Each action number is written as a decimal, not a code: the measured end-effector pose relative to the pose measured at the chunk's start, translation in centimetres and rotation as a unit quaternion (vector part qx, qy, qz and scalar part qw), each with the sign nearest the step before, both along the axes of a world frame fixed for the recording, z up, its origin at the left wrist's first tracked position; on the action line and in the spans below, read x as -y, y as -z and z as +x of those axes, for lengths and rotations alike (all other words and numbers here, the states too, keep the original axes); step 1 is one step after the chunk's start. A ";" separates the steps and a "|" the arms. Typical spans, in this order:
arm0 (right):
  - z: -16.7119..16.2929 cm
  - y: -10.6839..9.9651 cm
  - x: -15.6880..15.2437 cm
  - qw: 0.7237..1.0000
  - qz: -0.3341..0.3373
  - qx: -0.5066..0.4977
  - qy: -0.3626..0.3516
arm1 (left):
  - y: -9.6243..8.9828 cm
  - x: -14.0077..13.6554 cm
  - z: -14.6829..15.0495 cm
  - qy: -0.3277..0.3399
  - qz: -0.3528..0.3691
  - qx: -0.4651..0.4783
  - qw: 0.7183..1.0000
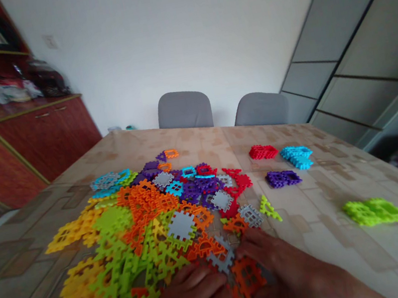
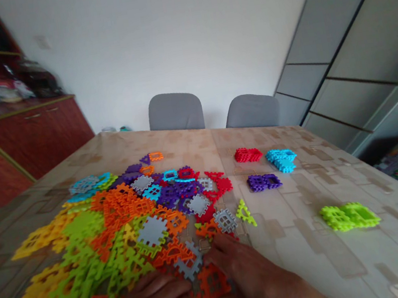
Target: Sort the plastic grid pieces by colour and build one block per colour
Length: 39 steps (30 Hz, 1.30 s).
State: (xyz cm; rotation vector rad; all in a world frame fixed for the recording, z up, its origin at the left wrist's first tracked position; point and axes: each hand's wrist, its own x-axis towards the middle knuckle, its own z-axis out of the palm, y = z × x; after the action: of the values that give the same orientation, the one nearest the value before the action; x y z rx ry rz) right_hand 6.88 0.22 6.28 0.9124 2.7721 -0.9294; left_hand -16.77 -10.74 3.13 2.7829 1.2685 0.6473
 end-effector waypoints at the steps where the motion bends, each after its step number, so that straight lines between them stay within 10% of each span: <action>1: -0.2 0.2 -0.4 1.000 0.004 -0.005 -0.006 | 0.1 -0.2 -0.1 -0.012 -0.002 -0.002 1.000; 27: -0.4 1.1 -1.4 0.992 0.006 -0.083 -0.097 | 1.9 -0.2 -1.0 -0.069 0.065 0.010 0.995; 39: -3.4 -0.4 1.0 0.994 0.043 -0.064 -0.072 | -4.0 -2.9 -8.2 -0.234 0.016 0.104 0.967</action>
State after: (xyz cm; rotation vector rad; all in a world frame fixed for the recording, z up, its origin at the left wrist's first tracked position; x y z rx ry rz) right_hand 3.48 -0.80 6.70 0.6736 2.9594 -0.8813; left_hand -24.99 -7.88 7.12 2.3587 1.8882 0.9527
